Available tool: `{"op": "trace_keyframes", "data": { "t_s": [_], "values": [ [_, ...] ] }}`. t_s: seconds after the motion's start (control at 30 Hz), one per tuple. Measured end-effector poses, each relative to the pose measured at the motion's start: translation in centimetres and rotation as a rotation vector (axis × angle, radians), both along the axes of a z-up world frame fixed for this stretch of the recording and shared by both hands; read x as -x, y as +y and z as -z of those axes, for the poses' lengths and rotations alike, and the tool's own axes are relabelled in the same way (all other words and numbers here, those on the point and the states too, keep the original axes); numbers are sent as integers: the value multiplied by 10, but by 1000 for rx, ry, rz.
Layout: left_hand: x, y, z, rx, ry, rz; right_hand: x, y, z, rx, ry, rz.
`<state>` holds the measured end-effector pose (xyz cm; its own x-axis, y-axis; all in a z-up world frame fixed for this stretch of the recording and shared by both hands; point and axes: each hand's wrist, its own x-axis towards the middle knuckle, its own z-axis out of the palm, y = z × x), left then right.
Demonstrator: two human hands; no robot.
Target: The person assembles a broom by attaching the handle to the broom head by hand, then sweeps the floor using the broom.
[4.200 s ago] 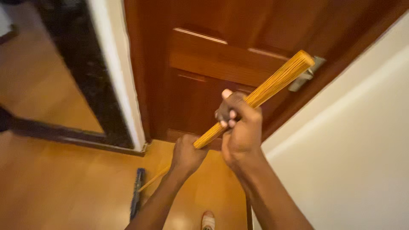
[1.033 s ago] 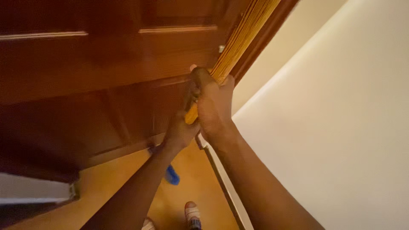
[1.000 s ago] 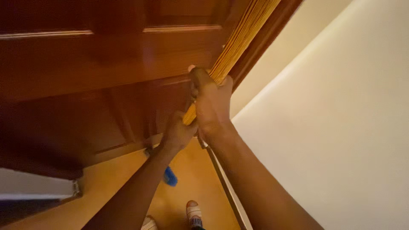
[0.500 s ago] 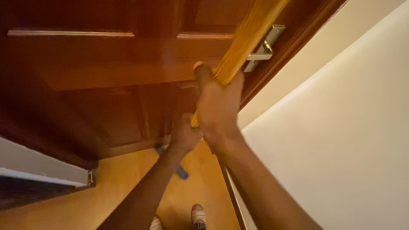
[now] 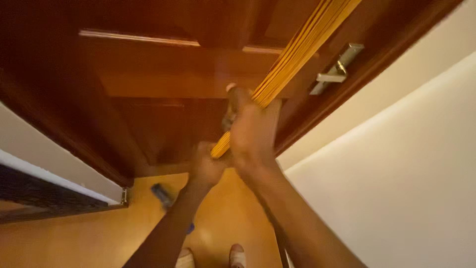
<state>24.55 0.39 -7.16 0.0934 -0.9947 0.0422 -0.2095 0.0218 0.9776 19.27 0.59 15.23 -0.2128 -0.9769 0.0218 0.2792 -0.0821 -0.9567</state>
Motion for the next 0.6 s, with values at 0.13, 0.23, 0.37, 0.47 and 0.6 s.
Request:
{"op": "trace_keyframes", "data": {
  "t_s": [0.13, 0.23, 0.37, 0.47, 0.6],
  "values": [
    [-4, -20, -19, 97, -37, -45, -13, 3, -15, -8, 92, 7],
    [-22, -18, -9, 131, -44, -62, -39, 17, 1, 168, 408, 42],
    [-53, 2, 3, 144, -87, -158, -57, 21, 12, 40, 211, -176],
    [-72, 19, -1, 192, -83, -200, -70, 25, 8, -26, 159, -210],
    [-61, 22, -20, 201, 17, -142, -70, 29, -14, -242, 103, -68]
  ]
}}
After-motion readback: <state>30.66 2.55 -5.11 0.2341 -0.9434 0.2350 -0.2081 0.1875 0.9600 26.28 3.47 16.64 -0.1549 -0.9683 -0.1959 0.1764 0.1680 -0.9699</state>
